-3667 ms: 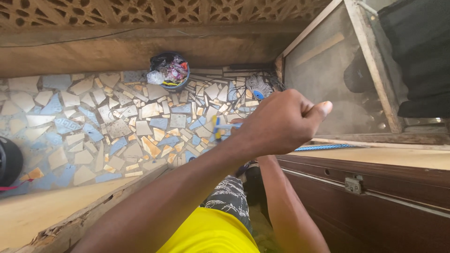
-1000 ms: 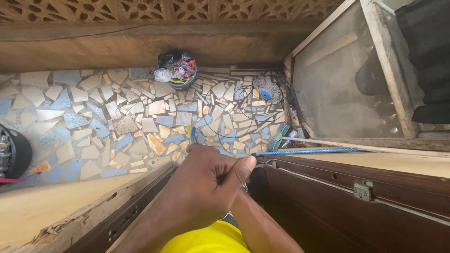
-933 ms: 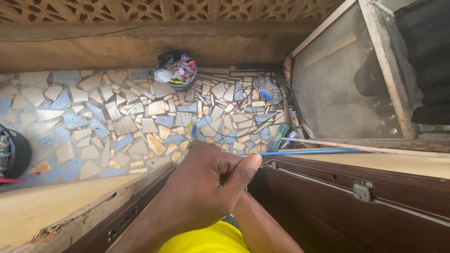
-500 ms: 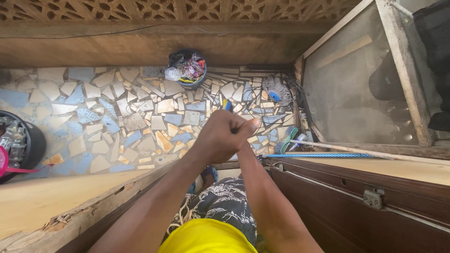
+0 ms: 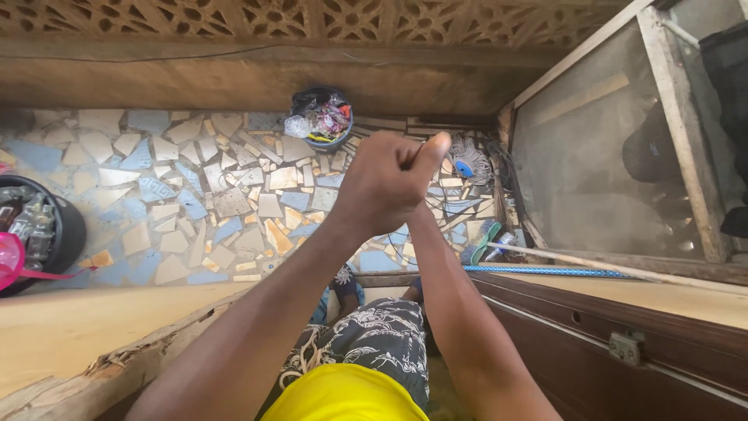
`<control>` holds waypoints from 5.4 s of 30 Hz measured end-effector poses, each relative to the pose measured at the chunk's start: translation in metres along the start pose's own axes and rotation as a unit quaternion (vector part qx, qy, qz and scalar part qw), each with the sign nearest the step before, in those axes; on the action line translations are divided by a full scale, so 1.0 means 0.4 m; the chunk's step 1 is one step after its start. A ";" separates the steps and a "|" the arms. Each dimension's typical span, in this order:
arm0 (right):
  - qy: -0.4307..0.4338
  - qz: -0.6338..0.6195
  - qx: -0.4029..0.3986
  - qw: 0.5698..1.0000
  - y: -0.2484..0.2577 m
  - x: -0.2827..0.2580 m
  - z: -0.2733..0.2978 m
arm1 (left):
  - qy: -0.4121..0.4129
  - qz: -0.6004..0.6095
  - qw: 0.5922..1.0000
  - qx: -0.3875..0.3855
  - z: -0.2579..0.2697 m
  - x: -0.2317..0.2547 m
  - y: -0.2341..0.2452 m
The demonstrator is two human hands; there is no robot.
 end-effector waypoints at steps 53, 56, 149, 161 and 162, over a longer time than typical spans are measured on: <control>-0.075 0.679 0.074 0.727 0.146 0.572 0.317 | 0.121 0.054 0.989 -0.068 0.280 -0.071 0.143; -0.071 0.701 0.071 0.706 0.026 0.429 0.307 | 0.082 0.004 0.993 -0.084 0.281 -0.033 0.144; -0.026 0.522 0.112 0.845 -0.005 -0.410 0.198 | 0.126 0.038 0.991 -0.032 -0.054 0.153 -0.352; 0.035 0.534 0.049 0.844 0.299 -0.157 0.156 | 0.124 -0.084 0.987 -0.063 0.034 0.118 -0.269; 0.032 0.524 0.054 0.849 0.294 -0.148 0.146 | 0.122 -0.084 0.987 -0.061 0.032 0.140 -0.257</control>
Point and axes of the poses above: each hand's wrist, its own z-axis away from the middle knuckle, its own y-axis out of the back of the hand, x = y × z, the point moved 7 cm from there along -z, towards the middle knuckle, and after that the axes turned 7 degrees about x, right-handed, at the moved point
